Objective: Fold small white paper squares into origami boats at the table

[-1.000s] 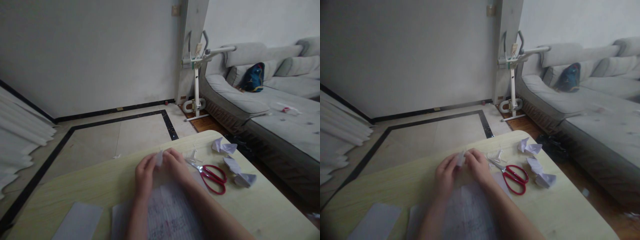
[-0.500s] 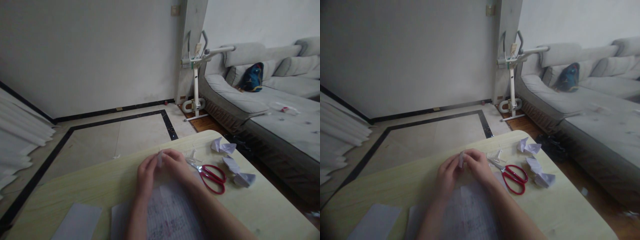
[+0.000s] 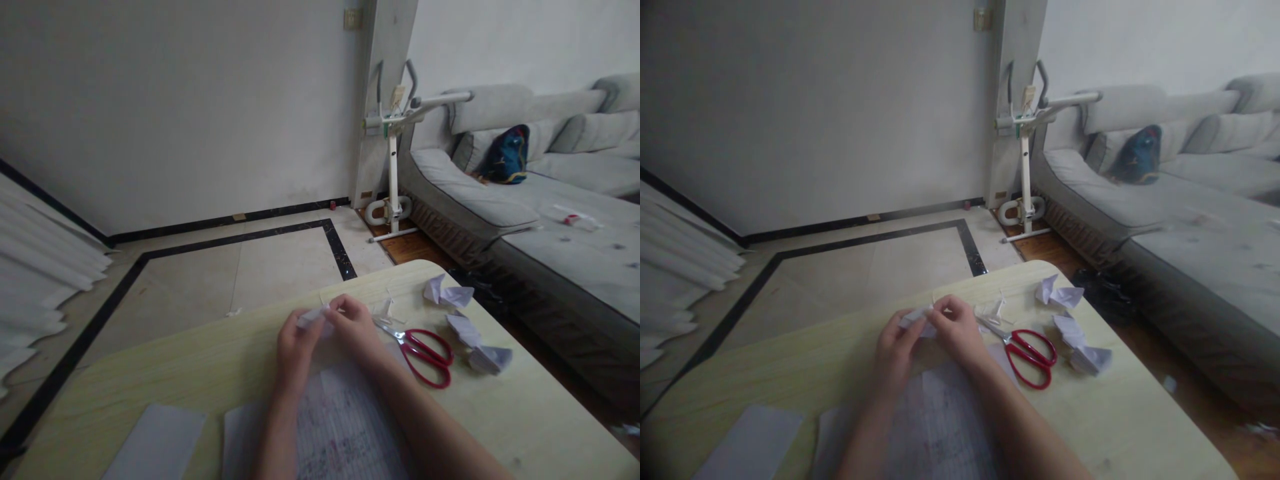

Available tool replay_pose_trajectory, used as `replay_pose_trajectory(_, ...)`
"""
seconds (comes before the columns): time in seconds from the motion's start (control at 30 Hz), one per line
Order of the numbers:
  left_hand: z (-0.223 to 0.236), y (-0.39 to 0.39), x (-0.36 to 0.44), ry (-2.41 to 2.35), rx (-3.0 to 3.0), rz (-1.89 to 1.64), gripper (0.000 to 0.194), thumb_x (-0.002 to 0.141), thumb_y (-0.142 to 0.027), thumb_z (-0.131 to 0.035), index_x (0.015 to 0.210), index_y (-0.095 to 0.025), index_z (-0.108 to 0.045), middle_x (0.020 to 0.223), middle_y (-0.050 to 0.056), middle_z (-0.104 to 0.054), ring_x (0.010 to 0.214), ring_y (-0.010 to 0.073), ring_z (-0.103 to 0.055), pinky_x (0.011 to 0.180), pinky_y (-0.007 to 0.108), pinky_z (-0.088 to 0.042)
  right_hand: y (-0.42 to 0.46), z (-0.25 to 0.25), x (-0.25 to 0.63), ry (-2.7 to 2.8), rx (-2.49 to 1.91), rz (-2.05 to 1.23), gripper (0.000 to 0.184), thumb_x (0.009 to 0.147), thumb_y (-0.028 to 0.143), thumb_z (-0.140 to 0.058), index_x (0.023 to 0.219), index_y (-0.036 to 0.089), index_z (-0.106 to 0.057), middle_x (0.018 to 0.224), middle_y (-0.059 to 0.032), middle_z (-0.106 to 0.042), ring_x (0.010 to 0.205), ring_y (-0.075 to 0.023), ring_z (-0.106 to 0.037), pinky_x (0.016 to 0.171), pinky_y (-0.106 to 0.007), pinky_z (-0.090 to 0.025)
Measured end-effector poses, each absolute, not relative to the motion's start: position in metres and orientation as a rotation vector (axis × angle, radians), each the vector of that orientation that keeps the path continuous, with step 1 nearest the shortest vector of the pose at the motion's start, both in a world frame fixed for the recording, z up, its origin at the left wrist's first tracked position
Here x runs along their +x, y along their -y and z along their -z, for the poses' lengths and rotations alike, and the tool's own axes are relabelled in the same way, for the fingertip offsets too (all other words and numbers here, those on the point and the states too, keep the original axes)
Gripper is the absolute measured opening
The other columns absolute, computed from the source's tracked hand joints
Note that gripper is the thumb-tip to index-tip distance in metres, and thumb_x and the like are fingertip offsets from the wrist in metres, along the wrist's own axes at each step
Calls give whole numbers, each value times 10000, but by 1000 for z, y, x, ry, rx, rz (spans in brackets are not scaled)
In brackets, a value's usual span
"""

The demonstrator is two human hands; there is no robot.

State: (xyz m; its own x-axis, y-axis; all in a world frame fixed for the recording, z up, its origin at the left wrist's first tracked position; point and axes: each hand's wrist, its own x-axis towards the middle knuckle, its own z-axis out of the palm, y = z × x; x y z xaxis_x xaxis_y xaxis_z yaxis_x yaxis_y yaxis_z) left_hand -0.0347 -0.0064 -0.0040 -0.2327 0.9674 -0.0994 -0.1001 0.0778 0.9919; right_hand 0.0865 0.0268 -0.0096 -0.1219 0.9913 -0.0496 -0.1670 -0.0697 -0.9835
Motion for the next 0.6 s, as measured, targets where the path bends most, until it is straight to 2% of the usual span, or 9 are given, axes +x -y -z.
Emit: replay_pose_trajectory(0.6,6,5,-33,-1507,963,-1387,284,704,-389,-719,835,-145,-656,701,9,-658,633,145,-596,574,215,-453,-27,7,85,1176,-1105,-1320,124,746,275,-642,695,176,-588,645,19,-556,625,-134,-512,583,-237,-403)
